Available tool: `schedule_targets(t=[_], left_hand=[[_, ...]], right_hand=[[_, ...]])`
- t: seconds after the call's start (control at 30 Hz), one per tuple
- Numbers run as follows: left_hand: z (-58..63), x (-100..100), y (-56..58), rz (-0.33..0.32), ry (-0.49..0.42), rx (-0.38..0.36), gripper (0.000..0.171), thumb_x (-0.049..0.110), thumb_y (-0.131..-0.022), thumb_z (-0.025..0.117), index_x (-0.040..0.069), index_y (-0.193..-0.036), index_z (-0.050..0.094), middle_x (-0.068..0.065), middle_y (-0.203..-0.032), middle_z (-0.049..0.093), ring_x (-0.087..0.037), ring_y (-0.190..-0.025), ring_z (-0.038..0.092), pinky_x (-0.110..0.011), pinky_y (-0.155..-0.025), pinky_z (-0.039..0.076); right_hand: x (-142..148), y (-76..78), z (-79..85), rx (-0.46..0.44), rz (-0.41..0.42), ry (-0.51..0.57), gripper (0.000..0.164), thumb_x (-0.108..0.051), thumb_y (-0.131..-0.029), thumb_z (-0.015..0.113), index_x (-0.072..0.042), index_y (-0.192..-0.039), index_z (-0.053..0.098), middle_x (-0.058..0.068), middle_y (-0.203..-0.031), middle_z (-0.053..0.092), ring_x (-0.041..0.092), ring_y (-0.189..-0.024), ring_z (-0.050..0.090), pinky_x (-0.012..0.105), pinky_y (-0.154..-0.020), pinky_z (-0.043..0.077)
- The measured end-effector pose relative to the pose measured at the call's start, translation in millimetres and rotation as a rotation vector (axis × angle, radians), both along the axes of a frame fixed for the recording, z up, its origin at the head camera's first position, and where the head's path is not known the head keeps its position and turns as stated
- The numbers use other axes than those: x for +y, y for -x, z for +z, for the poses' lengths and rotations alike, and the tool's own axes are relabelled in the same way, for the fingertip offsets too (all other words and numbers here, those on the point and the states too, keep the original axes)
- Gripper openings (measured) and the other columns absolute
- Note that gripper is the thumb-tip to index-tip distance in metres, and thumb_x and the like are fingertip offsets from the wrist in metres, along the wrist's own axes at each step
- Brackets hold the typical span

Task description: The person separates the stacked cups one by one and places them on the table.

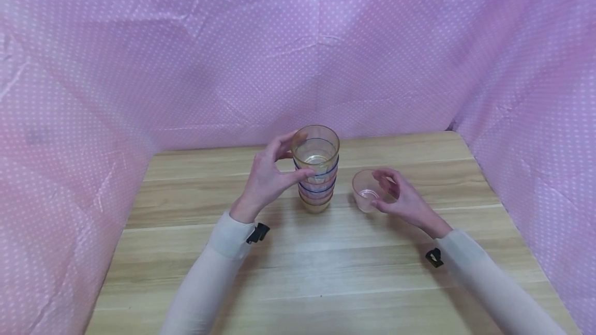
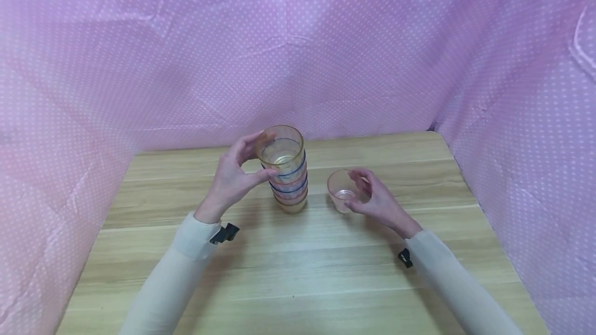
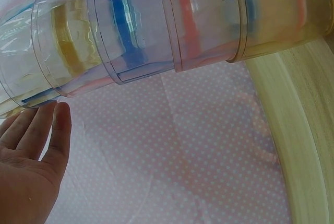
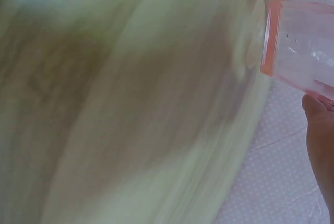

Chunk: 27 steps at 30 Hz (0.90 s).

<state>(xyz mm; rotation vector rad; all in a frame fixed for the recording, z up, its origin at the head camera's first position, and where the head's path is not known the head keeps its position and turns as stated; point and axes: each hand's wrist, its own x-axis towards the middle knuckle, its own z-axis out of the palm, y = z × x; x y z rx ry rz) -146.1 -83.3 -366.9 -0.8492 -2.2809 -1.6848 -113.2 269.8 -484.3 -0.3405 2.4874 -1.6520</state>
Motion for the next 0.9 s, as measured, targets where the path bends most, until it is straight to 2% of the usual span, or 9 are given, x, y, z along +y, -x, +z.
schedule_targets(t=[0.17, 0.33, 0.4, 0.5, 0.6, 0.77, 0.9], left_hand=[[-0.1, 0, -0.6, -0.008, -0.004, -0.003, 0.081, 0.004, -0.075, 0.092, 0.002, -0.145, 0.051, -0.007, -0.144, 0.063, -0.034, -0.107, 0.071, -0.058, -0.104, 0.052], [0.9, 0, -1.2, 0.010, 0.021, -0.012, 0.082, 0.007, -0.076, 0.093, 0.002, -0.146, 0.050, -0.005, -0.144, 0.063, -0.031, -0.107, 0.071, -0.052, -0.106, 0.052], [1.3, -1, -1.7, 0.017, 0.031, -0.019, 0.082, 0.008, -0.076, 0.093, 0.002, -0.146, 0.050, -0.005, -0.144, 0.063, -0.030, -0.108, 0.071, -0.049, -0.106, 0.052], [1.6, -1, -1.9, 0.017, 0.034, -0.021, 0.082, 0.008, -0.077, 0.092, 0.001, -0.146, 0.050, -0.004, -0.144, 0.063, -0.029, -0.109, 0.071, -0.045, -0.106, 0.052], [1.7, 0, -2.1, 0.015, 0.030, -0.019, 0.082, 0.008, -0.077, 0.093, 0.002, -0.146, 0.050, -0.005, -0.144, 0.062, -0.029, -0.109, 0.071, -0.043, -0.105, 0.054], [1.8, 0, -1.9, 0.016, 0.022, -0.025, 0.081, 0.007, -0.076, 0.093, 0.002, -0.145, 0.052, -0.006, -0.144, 0.063, -0.030, -0.109, 0.071, -0.044, -0.105, 0.054], [2.4, 0, -2.4, 0.019, 0.023, -0.036, 0.081, 0.008, -0.075, 0.093, 0.003, -0.145, 0.052, -0.005, -0.144, 0.063, -0.030, -0.109, 0.071, -0.045, -0.106, 0.053]], right_hand=[[5, -2.0, -2.5, -0.013, 0.008, -0.006, 0.082, -0.015, -0.086, 0.086, -0.004, -0.151, 0.037, 0.020, -0.157, 0.043, 0.041, -0.149, 0.034, 0.007, -0.110, 0.033], [10, -3.9, -1.7, -0.009, 0.023, -0.012, 0.081, -0.012, -0.087, 0.085, -0.002, -0.151, 0.036, 0.019, -0.158, 0.043, 0.043, -0.148, 0.035, 0.007, -0.107, 0.036], [11, -5.2, -0.9, -0.014, 0.025, -0.018, 0.082, -0.013, -0.087, 0.085, -0.002, -0.151, 0.036, 0.019, -0.158, 0.042, 0.044, -0.147, 0.036, 0.014, -0.109, 0.040], [12, -5.9, -0.1, -0.015, 0.025, -0.041, 0.084, -0.016, -0.086, 0.086, -0.003, -0.153, 0.036, 0.019, -0.159, 0.041, 0.046, -0.146, 0.038, 0.036, -0.115, 0.043], [13, -6.4, 0.4, -0.013, 0.019, -0.066, 0.089, -0.020, -0.086, 0.087, -0.002, -0.155, 0.034, 0.020, -0.160, 0.039, 0.047, -0.146, 0.037, 0.055, -0.117, 0.038], [13, -8.5, 3.0, 0.014, 0.002, -0.131, 0.095, -0.027, -0.086, 0.087, -0.007, -0.160, 0.031, 0.020, -0.164, 0.034, 0.049, -0.147, 0.034, 0.066, -0.118, 0.032], [12, -13.5, 14.3, 0.050, -0.046, -0.154, 0.088, -0.027, -0.090, 0.084, -0.019, -0.162, 0.034, 0.015, -0.167, 0.031, 0.050, -0.147, 0.032, 0.071, -0.117, 0.031]])
